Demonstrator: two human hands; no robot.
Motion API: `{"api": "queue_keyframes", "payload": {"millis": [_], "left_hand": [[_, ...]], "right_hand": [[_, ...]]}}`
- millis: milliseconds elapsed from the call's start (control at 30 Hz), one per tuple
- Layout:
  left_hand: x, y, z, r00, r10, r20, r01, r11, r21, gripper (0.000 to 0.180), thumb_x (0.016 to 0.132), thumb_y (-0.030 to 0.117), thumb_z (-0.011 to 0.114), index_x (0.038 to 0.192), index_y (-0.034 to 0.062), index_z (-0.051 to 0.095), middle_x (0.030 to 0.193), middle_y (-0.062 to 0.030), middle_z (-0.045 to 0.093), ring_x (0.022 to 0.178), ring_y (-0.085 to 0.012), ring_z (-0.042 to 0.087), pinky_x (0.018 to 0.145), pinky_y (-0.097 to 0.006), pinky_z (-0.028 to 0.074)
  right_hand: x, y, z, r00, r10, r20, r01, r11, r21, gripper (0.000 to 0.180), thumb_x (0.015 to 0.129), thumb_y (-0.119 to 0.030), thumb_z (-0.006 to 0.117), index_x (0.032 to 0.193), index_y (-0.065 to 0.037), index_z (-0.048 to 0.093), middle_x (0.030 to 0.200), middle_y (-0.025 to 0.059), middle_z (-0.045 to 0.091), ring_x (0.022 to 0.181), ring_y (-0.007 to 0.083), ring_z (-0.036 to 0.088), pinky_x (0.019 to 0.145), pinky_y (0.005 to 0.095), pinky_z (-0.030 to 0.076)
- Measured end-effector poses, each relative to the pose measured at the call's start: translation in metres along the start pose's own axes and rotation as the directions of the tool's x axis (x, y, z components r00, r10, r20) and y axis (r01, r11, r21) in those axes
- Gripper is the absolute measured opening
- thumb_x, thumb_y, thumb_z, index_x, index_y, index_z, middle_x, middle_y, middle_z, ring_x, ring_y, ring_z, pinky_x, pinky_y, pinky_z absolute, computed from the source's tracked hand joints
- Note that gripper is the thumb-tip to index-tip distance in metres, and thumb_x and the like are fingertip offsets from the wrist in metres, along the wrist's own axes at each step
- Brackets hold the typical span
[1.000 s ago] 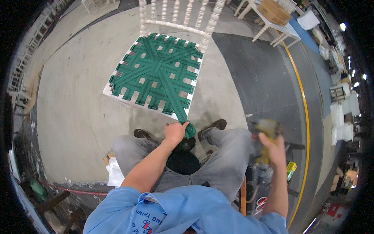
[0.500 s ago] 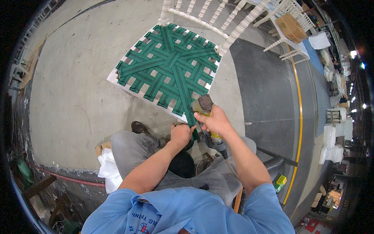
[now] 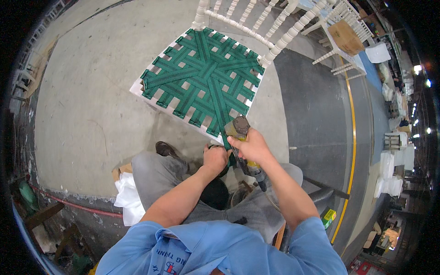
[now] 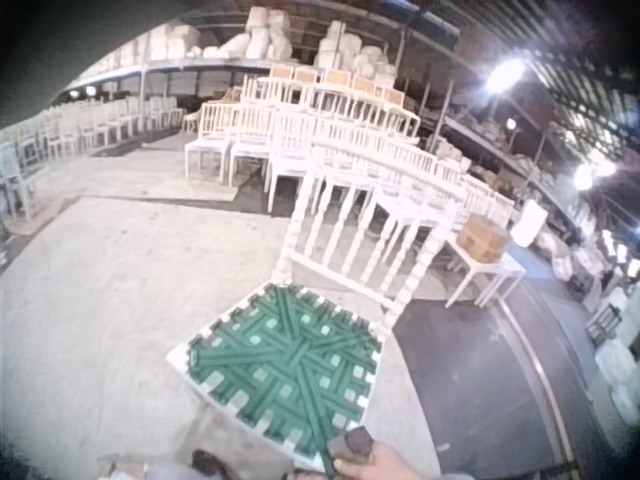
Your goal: The person receives a box of staples, then staples green webbing and a white fabric sheet onto the seat of a white wooden chair using a pneumatic staple gun. The person moves the chair to a stack of similar chairs and returns to work on another chair.
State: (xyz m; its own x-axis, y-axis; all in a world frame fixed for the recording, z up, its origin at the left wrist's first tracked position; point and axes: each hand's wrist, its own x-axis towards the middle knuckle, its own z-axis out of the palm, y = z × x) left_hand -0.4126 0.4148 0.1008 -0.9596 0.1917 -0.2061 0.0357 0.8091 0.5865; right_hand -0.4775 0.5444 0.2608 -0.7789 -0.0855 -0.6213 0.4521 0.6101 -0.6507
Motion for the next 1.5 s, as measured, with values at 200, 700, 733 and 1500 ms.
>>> {"api": "queue_keyframes", "payload": {"millis": [200, 700, 733, 1500], "left_hand": [[0.002, 0.006, -0.007, 0.999, -0.025, 0.041, 0.027, 0.999, -0.046, 0.044, 0.102, 0.045, 0.062, 0.101, 0.0047, 0.079, 0.107, -0.0197, 0.078, 0.104, -0.0382, 0.073, 0.112, -0.065, 0.041], [0.046, 0.018, -0.152, 0.945, -0.069, 0.321, 0.321, 0.401, -0.858, 0.029, 0.109, 0.026, 0.057, 0.120, 0.0016, 0.069, 0.103, -0.0078, 0.078, 0.073, -0.0118, 0.068, 0.058, -0.029, 0.057], [0.058, 0.003, -0.151, 0.958, -0.075, 0.277, 0.281, 0.444, -0.851, 0.031, 0.110, 0.026, 0.054, 0.120, 0.0015, 0.069, 0.106, -0.0070, 0.078, 0.074, -0.0107, 0.067, 0.057, -0.029, 0.054], [0.108, -0.026, -0.115, 0.920, -0.035, 0.391, 0.385, 0.267, -0.883, 0.031, 0.110, 0.026, 0.055, 0.119, 0.0019, 0.072, 0.106, -0.0046, 0.079, 0.069, -0.0092, 0.066, 0.053, -0.028, 0.048]], "right_hand": [[-0.005, 0.002, 0.003, 0.998, -0.054, 0.009, 0.054, 0.998, 0.032, 0.040, 0.095, -0.030, 0.081, 0.110, 0.004, 0.066, 0.082, 0.0079, 0.071, 0.055, 0.0142, 0.064, 0.048, 0.0316, 0.051], [-0.046, 0.018, -0.052, 0.993, -0.051, -0.102, 0.079, 0.951, 0.298, 0.032, 0.100, -0.027, 0.075, 0.114, 0.000, 0.066, 0.093, 0.0059, 0.070, 0.060, 0.0127, 0.062, 0.052, 0.0289, 0.049], [-0.039, 0.012, -0.042, 0.994, -0.082, -0.066, 0.098, 0.951, 0.294, 0.034, 0.099, -0.029, 0.076, 0.112, 0.000, 0.066, 0.090, 0.0052, 0.069, 0.059, 0.0125, 0.062, 0.051, 0.0289, 0.049], [0.004, 0.006, 0.006, 0.999, -0.005, -0.050, 0.010, 0.995, 0.103, 0.044, 0.095, -0.033, 0.080, 0.115, 0.003, 0.063, 0.083, 0.0063, 0.070, 0.055, 0.0128, 0.063, 0.047, 0.0303, 0.049]]}}
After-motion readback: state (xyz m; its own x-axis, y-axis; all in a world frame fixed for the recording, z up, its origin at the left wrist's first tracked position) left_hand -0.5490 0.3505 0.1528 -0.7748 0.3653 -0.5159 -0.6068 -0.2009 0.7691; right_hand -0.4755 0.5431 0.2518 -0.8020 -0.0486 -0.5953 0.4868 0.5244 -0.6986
